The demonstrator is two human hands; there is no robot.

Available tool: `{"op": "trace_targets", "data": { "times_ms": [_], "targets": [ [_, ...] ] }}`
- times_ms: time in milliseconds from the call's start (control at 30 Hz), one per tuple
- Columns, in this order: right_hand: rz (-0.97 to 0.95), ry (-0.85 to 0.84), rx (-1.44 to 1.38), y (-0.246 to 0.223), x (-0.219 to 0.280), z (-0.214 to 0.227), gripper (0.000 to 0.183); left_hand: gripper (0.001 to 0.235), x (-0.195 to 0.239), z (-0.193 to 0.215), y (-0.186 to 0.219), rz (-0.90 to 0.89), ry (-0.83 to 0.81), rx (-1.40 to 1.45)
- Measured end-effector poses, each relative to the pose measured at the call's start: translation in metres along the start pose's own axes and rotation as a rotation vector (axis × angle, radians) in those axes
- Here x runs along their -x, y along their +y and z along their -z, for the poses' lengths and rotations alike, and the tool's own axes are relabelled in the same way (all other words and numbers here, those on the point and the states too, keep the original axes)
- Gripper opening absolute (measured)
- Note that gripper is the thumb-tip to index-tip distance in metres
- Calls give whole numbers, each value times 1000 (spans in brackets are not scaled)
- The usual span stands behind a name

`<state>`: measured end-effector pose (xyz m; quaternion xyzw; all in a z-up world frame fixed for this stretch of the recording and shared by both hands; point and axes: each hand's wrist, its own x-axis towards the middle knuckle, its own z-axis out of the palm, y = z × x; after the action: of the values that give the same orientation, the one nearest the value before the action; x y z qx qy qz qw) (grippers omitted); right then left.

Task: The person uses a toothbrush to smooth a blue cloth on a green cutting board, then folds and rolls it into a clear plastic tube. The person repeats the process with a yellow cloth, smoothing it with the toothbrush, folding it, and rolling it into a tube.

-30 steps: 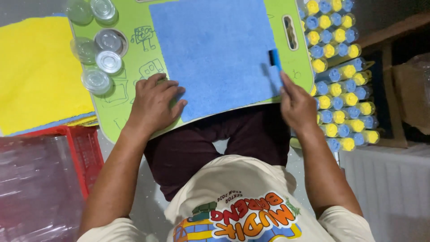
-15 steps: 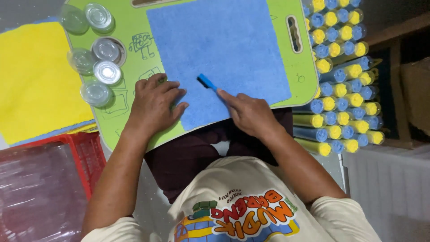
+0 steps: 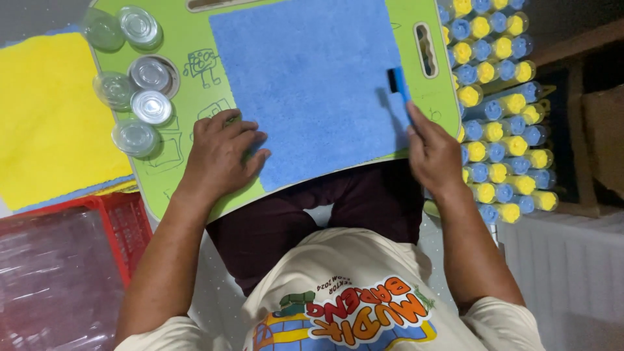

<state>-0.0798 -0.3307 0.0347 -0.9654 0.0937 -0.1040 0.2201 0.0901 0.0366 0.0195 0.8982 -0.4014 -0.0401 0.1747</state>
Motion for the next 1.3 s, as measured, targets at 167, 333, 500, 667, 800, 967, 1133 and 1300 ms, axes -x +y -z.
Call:
{"op": "trace_targets", "data": {
  "times_ms": [167,333,500,667,800,967,1133,1300],
  "targets": [
    [204,-160,6,-93,-28,-37,43,20,-4,-10,-6,-65,176,-78],
    [281,-307,-33,-123,-43,-63,47,26,-8,-16,-15,-48,141,-89],
    [153,-330,-3,-89,-38,-52,45,29,-10,-13,-14,18,17,-95],
    [-81,-266,96,-11,-13,-24,45,30,-12,-3,-10,41,-60,-80],
    [-185,-189,93,31,1,0,50,30,-9,-7,-12,35,-39,-70],
    [-114,-59,-14,10,-12,8,48,25,-8,-12,-13,-3,55,-72],
    [160,-43,-29,-64,-33,-43,43,17,-17,-12,-15,-71,213,-69],
    [250,-297,-77,-125,-56,-74,44,28,-25,-15,-19,44,39,-73]
  ]
}}
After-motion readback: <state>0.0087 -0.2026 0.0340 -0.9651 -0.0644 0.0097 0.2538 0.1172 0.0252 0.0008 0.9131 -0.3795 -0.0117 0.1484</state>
